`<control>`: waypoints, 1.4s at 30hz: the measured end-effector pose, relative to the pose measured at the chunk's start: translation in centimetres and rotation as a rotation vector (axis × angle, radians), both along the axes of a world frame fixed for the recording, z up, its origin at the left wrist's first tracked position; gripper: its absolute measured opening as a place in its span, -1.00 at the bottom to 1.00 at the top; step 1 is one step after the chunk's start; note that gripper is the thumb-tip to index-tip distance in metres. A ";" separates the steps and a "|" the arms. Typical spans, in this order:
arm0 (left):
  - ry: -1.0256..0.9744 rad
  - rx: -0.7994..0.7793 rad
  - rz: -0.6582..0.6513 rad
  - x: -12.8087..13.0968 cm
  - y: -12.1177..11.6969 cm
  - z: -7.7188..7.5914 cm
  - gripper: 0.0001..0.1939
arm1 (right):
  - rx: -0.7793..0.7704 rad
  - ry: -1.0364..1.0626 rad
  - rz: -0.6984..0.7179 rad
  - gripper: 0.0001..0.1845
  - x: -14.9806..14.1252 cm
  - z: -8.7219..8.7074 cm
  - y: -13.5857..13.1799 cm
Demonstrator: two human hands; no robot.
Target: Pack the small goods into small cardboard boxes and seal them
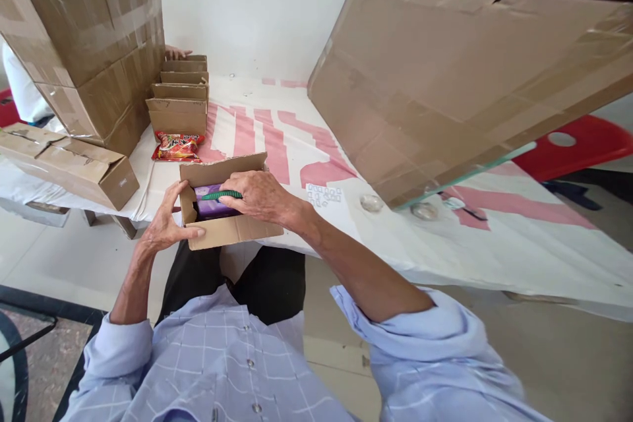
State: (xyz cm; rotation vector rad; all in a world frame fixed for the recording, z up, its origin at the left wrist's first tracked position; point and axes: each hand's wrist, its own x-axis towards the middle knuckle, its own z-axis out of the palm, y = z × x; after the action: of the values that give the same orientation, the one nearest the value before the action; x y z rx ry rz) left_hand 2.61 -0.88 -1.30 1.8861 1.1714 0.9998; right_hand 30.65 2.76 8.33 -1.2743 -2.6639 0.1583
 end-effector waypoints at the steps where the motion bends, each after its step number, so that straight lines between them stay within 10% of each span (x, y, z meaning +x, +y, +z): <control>1: 0.000 -0.001 0.001 0.0 0.0 0.0 0.30 | -0.001 -0.039 -0.005 -0.66 0.0 0.1 0.1; 10: -0.005 0.007 0.011 -0.1 1.0 -0.4 0.28 | 0.103 -0.135 -0.158 -0.71 5.4 0.9 0.3; 17: 0.035 0.004 0.005 0.1 0.9 0.5 0.33 | 0.082 0.189 -0.117 -0.71 8.7 1.1 -0.2; 31: 0.093 0.063 -0.004 0.9 0.1 0.8 0.30 | 0.025 -0.117 -0.060 -0.75 1.4 -0.6 -2.6; 42: 0.070 0.048 0.006 -0.1 0.4 0.4 0.29 | 0.183 0.220 -0.226 -0.70 10.7 0.9 -2.2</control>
State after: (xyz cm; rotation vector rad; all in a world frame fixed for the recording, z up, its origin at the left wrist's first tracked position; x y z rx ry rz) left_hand 2.56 -0.47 -0.95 1.9707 1.2033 0.9796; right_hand 41.31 0.59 9.19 -1.3966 -2.2754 0.0202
